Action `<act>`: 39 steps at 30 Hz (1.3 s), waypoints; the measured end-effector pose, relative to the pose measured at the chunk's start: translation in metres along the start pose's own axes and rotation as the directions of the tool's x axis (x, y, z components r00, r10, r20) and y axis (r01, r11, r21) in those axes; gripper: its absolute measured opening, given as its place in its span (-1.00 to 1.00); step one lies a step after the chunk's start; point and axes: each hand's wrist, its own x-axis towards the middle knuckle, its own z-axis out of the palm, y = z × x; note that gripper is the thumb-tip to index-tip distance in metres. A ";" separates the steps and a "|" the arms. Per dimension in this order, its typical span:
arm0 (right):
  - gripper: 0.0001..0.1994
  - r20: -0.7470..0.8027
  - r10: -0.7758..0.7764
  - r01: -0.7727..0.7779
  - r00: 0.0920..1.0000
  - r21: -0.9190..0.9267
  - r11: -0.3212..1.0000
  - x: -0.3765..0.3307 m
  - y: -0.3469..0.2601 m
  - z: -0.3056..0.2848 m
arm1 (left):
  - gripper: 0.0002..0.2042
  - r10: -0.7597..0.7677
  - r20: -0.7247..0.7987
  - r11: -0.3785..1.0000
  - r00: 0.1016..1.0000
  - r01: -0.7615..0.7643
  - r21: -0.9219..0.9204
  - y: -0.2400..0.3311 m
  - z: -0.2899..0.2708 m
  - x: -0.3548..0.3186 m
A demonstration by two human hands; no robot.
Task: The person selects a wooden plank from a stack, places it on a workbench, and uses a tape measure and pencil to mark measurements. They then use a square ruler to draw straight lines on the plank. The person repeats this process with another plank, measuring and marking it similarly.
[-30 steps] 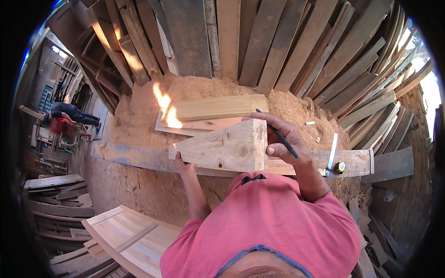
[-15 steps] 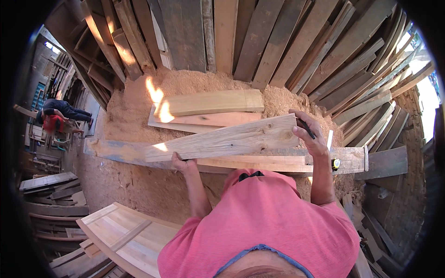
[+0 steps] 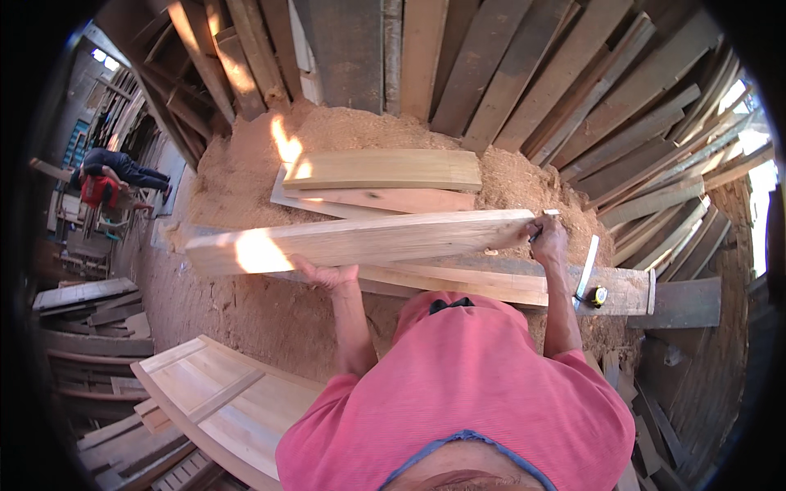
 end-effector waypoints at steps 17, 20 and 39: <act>-0.39 0.424 -0.624 0.356 0.656 0.555 0.752 0.017 -0.132 0.024 | -0.30 -0.487 0.439 0.873 0.755 0.435 0.221 -0.100 0.037 -0.076; -0.36 0.407 -0.648 0.331 0.644 0.615 0.716 0.022 -0.125 0.024 | -0.39 -0.391 0.479 0.920 0.786 0.315 0.234 -0.074 0.050 -0.055; -0.45 0.509 -0.680 0.025 0.527 0.791 0.611 0.022 -0.111 0.024 | 0.12 0.149 0.771 0.958 0.619 -0.285 0.044 0.062 0.183 -0.061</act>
